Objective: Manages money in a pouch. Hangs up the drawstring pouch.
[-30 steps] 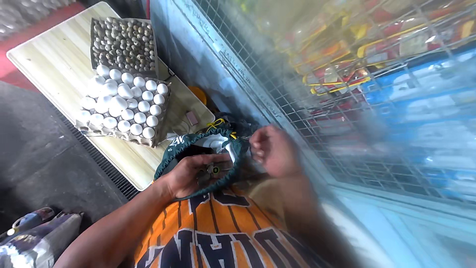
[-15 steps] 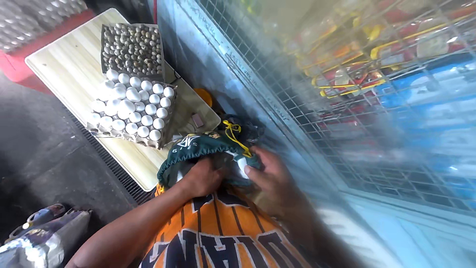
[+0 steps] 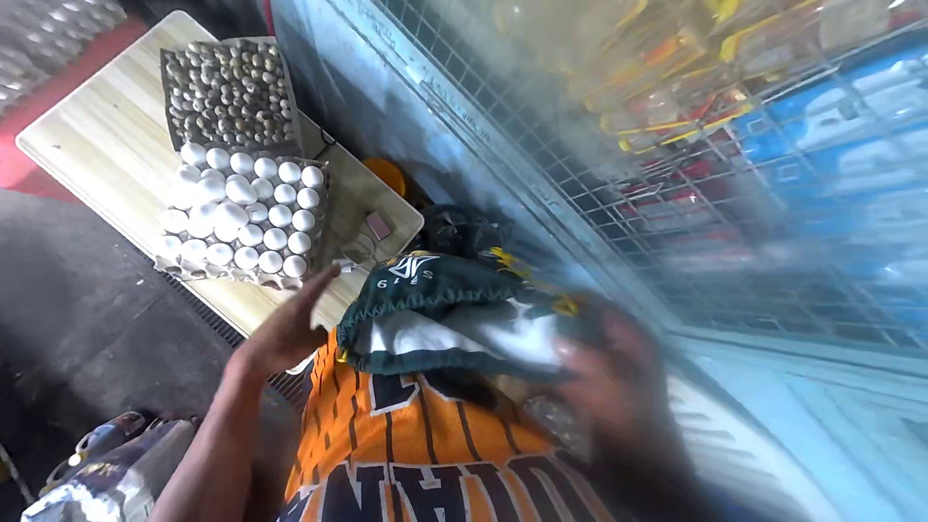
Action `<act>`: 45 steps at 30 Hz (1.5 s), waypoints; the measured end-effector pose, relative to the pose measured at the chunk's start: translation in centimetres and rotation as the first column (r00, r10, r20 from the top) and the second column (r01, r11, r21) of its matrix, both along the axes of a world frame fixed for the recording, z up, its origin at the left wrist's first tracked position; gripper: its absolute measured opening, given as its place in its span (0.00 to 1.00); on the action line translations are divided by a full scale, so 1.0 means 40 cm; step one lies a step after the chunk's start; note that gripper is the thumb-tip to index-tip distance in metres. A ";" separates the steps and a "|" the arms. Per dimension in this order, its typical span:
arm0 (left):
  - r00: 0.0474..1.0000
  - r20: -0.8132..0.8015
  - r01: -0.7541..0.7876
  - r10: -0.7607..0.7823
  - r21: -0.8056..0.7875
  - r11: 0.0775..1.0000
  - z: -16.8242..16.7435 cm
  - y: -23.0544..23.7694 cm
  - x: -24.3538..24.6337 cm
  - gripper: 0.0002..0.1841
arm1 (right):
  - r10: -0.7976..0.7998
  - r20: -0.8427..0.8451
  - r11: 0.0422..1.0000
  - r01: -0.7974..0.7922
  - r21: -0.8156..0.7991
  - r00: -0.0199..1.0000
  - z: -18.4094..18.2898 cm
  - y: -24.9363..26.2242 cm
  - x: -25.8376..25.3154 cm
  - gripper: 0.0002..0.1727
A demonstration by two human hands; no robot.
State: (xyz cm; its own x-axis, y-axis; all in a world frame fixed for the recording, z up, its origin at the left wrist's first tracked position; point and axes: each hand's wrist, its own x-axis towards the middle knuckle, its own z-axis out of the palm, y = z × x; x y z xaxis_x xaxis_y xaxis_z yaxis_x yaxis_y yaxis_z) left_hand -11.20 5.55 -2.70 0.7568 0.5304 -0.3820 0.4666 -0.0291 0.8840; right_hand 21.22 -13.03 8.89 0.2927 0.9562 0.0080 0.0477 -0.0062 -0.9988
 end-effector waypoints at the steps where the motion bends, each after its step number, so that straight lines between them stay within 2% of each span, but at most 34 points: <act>1: 0.998 0.028 0.064 -0.061 -0.086 0.994 -0.057 -0.016 0.021 0.50 | -0.043 -0.081 0.999 0.043 0.000 0.996 0.006 0.003 0.002 0.23; 3: 0.973 0.228 0.073 -0.025 -0.204 0.976 -0.110 -0.056 0.068 0.42 | -0.192 -0.222 0.981 0.184 -0.058 0.956 0.008 0.016 0.004 0.23; 5: 0.934 0.352 0.061 0.058 -0.318 0.946 -0.094 -0.078 0.112 0.33 | -0.348 -0.220 0.935 0.320 -0.150 0.911 0.001 0.018 0.004 0.28; 6: 0.922 0.384 0.086 0.050 -0.329 0.940 -0.080 -0.082 0.131 0.27 | -0.382 -0.177 0.919 0.354 -0.171 0.907 -0.010 0.012 0.009 0.31; 8: 0.921 0.381 0.167 -0.084 -0.192 0.967 -0.046 -0.078 0.168 0.22 | -0.417 -0.002 0.895 0.410 -0.175 0.909 -0.040 -0.005 0.017 0.35; 10: 0.941 0.297 0.187 -0.165 -0.047 0.981 -0.010 -0.078 0.194 0.18 | -0.420 0.206 0.877 0.454 -0.159 0.884 -0.068 -0.031 0.020 0.36; 11: 0.949 0.251 0.193 -0.190 0.012 0.981 0.007 -0.076 0.200 0.16 | -0.423 0.268 0.872 0.469 -0.140 0.865 -0.081 -0.044 0.022 0.40; 13: 0.956 0.163 0.230 -0.245 0.104 0.967 0.046 -0.065 0.201 0.16 | -0.426 0.304 0.868 0.480 -0.128 0.852 -0.102 -0.070 0.044 0.54; 14: 0.954 0.128 0.254 -0.270 0.130 0.958 0.067 -0.060 0.198 0.16 | -0.428 0.286 0.865 0.481 -0.147 0.857 -0.112 -0.084 0.062 0.55; 16: 0.946 0.116 0.283 -0.304 0.168 0.944 0.099 -0.055 0.193 0.16 | -0.407 0.144 0.875 0.431 -0.223 0.902 -0.131 -0.123 0.099 0.42; 18: 0.936 0.137 0.300 -0.326 0.178 0.937 0.122 -0.044 0.190 0.16 | -0.453 -0.192 0.870 0.384 -0.310 0.870 -0.154 -0.151 0.114 0.20; 19: 0.929 0.161 0.305 -0.334 0.180 0.935 0.129 -0.034 0.188 0.16 | -0.447 -0.383 0.884 0.331 -0.331 0.808 -0.166 -0.163 0.118 0.17; 20: 0.921 0.200 0.303 -0.334 0.168 0.938 0.132 -0.022 0.186 0.18 | -0.462 -0.519 0.882 0.306 -0.359 0.720 -0.173 -0.168 0.116 0.20; 22: 0.910 0.310 0.252 -0.276 0.115 0.961 0.127 -0.006 0.183 0.21 | -0.568 -0.617 0.821 0.326 -0.468 0.544 -0.177 -0.169 0.112 0.29; 23: 0.906 0.359 0.212 -0.225 0.076 0.974 0.123 -0.004 0.181 0.21 | -0.576 -0.651 0.817 0.331 -0.471 0.495 -0.186 -0.171 0.113 0.27; 24: 0.899 0.407 0.165 -0.161 0.026 0.986 0.117 -0.005 0.179 0.21 | -0.538 -0.674 0.843 0.324 -0.429 0.506 -0.200 -0.176 0.115 0.24; 26: 0.865 0.503 0.067 0.002 -0.119 0.991 0.103 -0.011 0.179 0.20 | -0.404 -0.580 0.914 0.294 -0.279 0.707 -0.235 -0.180 0.118 0.17; 28: 0.811 0.563 0.018 0.158 -0.293 0.956 0.103 -0.014 0.185 0.17 | -0.347 -0.280 0.936 0.310 -0.169 0.895 -0.253 -0.168 0.116 0.13; 29: 0.796 0.569 0.002 0.207 -0.345 0.939 0.108 -0.012 0.188 0.17 | -0.348 -0.075 0.932 0.335 -0.141 0.935 -0.250 -0.157 0.119 0.11; 30: 0.793 0.564 -0.020 0.230 -0.354 0.935 0.117 -0.009 0.190 0.16 | -0.336 0.134 0.929 0.352 -0.115 0.932 -0.239 -0.145 0.129 0.10; 31: 0.798 0.558 -0.045 0.229 -0.323 0.945 0.127 -0.004 0.192 0.16 | -0.309 0.328 0.929 0.357 -0.096 0.893 -0.221 -0.133 0.144 0.15; 32: 0.807 0.551 -0.071 0.214 -0.269 0.960 0.140 0.000 0.192 0.15 | -0.292 0.471 0.923 0.375 -0.091 0.832 -0.196 -0.120 0.160 0.22; 33: 0.823 0.535 -0.095 0.189 -0.198 0.976 0.155 0.004 0.191 0.14 | -0.303 0.548 0.906 0.415 -0.089 0.780 -0.171 -0.105 0.174 0.24; 34: 0.852 0.501 -0.109 0.149 -0.108 0.988 0.175 0.008 0.186 0.14 | -0.337 0.575 0.881 0.465 -0.088 0.745 -0.148 -0.088 0.186 0.24; 36: 0.908 0.418 -0.073 0.019 0.112 0.991 0.221 0.023 0.164 0.15 | -0.470 0.521 0.792 0.601 -0.108 0.713 -0.108 -0.057 0.217 0.19; 38: 0.926 0.349 0.028 -0.148 0.325 0.945 0.260 0.062 0.086 0.13 | -0.641 0.459 0.647 0.755 -0.108 0.615 -0.064 -0.044 0.286 0.16; 39: 0.919 0.359 0.031 -0.163 0.346 0.938 0.272 0.089 0.022 0.12 | -0.717 0.435 0.571 0.817 -0.081 0.544 -0.039 -0.054 0.345 0.16; 41: 0.900 0.431 -0.058 -0.070 0.278 0.959 0.279 0.132 -0.101 0.08 | -0.854 0.318 0.452 0.890 0.061 0.412 -0.026 -0.100 0.486 0.13; 42: 0.881 0.472 -0.064 -0.040 0.204 0.977 0.280 0.145 -0.137 0.08 | -0.892 0.242 0.419 0.900 0.121 0.382 -0.028 -0.115 0.531 0.10; 44: 0.874 0.484 -0.003 -0.031 0.069 0.998 0.283 0.142 -0.154 0.06 | -0.907 0.137 0.416 0.899 0.140 0.398 -0.012 -0.100 0.537 0.07; 45: 0.887 0.459 0.057 -0.055 0.010 0.998 0.281 0.136 -0.154 0.06 | -0.890 0.074 0.456 0.883 0.114 0.450 0.004 -0.090 0.517 0.07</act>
State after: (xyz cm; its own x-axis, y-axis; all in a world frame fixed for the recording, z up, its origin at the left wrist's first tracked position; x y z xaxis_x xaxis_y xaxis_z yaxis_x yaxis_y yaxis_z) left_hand -17.37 11.00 8.52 0.8766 0.4810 0.0133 0.0065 -0.0396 0.9992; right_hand 41.92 -16.61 9.06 0.9747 0.1756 0.1383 0.1507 -0.0590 -0.9868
